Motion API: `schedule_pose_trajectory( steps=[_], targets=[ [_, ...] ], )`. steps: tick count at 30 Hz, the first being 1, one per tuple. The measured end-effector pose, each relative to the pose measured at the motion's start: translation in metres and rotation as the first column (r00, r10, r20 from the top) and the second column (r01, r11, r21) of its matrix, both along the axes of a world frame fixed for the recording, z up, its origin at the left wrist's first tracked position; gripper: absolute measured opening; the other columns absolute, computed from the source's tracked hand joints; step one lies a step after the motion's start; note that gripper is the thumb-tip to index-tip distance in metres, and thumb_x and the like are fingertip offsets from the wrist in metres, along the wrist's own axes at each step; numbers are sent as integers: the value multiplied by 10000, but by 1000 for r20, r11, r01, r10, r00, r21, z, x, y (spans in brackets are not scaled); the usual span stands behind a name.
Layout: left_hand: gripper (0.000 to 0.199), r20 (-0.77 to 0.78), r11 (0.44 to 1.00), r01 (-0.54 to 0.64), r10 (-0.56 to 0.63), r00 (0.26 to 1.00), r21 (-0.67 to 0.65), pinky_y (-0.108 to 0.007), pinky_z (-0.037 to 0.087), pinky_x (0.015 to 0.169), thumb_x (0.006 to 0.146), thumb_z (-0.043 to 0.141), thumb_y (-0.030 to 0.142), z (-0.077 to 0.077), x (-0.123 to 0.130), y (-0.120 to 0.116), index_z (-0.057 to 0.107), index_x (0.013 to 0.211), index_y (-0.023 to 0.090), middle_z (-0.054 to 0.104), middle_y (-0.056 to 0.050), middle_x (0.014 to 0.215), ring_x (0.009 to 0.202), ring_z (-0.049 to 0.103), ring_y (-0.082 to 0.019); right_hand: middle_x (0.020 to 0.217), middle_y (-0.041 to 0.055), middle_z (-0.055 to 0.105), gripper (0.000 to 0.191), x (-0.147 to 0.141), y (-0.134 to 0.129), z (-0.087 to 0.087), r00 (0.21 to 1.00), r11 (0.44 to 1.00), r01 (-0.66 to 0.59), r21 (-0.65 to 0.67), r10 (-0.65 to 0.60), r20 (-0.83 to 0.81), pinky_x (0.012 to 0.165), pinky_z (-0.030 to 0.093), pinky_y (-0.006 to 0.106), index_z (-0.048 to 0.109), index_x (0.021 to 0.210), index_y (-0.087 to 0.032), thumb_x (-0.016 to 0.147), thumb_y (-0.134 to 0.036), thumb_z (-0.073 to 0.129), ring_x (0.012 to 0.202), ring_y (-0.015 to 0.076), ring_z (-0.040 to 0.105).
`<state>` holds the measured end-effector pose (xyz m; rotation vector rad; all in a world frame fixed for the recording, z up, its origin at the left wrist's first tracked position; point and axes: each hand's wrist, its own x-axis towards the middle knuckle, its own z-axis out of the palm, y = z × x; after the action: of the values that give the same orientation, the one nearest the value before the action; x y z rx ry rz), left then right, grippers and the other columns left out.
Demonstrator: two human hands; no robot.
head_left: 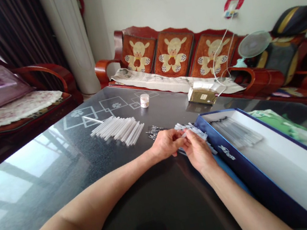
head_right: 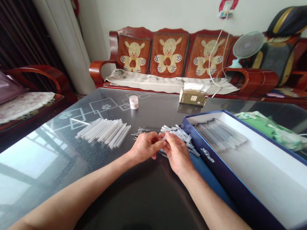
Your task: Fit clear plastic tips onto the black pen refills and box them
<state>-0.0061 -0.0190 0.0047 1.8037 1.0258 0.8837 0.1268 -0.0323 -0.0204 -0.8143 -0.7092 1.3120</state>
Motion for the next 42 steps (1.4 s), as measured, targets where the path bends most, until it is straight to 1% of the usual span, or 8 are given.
schedule_pose_trajectory(
  steps=[5, 12, 15, 17, 22, 27, 36, 42],
  targets=[
    [173, -164, 957, -108, 157, 974, 270, -192, 420, 530, 820, 573, 281, -3, 3, -6, 566, 691, 165, 613, 7, 579, 529, 607, -111, 784, 0, 721, 189, -4, -2, -5, 995, 998, 63, -20, -61, 80, 666, 560, 275, 668, 756, -201, 700, -346, 775, 740, 146, 674],
    [361, 54, 959, 154, -146, 988, -237, -173, 387, 427, 888, 469, 436, -3, 4, -6, 571, 693, 150, 593, 25, 542, 391, 550, -76, 870, 31, 729, 272, 38, 16, -1, 978, 978, 207, -3, -207, 26, 736, 577, 321, 644, 879, -201, 727, -406, 737, 822, 167, 695],
    [389, -28, 996, 77, -78, 997, -48, -174, 421, 500, 896, 458, 458, 4, -4, 3, 604, 706, 152, 589, 30, 526, 440, 572, -77, 878, 40, 725, 330, 44, 15, -5, 941, 953, 296, 67, -303, 149, 708, 571, 324, 642, 947, -194, 746, -447, 705, 819, 179, 690],
    [383, -158, 985, -94, 117, 980, 144, -184, 437, 562, 905, 447, 445, 12, -18, 14, 652, 757, 158, 610, 17, 542, 515, 598, -97, 894, 52, 719, 333, 39, 10, -10, 863, 933, 298, 201, -353, 360, 717, 562, 337, 658, 973, -192, 771, -457, 675, 831, 192, 679],
    [292, -490, 782, -362, 608, 625, 508, -277, 464, 717, 877, 475, 341, 32, -78, 49, 711, 824, 176, 712, -85, 822, 810, 655, -208, 957, 68, 697, 230, 29, 4, -20, 505, 846, 94, 526, -496, 707, 798, 533, 365, 707, 937, -219, 803, -393, 640, 875, 208, 636],
    [241, -641, 732, -514, 663, 387, 447, -304, 469, 737, 841, 519, 308, 27, -128, 65, 710, 897, 172, 711, -96, 889, 854, 632, -217, 889, 55, 706, 265, 31, 9, -24, 440, 846, 123, 519, -515, 736, 716, 535, 352, 687, 1007, -222, 798, -376, 633, 768, 198, 638],
    [152, -657, 703, -590, 667, 351, 398, -372, 474, 707, 752, 587, 250, 18, -140, 74, 685, 697, 148, 674, -157, 761, 827, 638, -283, 893, 59, 670, 223, 30, 8, -18, 335, 813, 32, 581, -557, 760, 661, 507, 319, 687, 990, -230, 850, -340, 552, 802, 196, 615],
    [289, -515, 678, -377, 730, 450, 631, -323, 452, 731, 903, 414, 282, 11, -102, 59, 682, 886, 175, 648, -115, 960, 939, 562, -234, 954, 78, 644, 242, 33, 8, -18, 317, 805, 61, 591, -577, 753, 665, 510, 304, 665, 1015, -210, 881, -325, 500, 836, 192, 606]
  ],
)
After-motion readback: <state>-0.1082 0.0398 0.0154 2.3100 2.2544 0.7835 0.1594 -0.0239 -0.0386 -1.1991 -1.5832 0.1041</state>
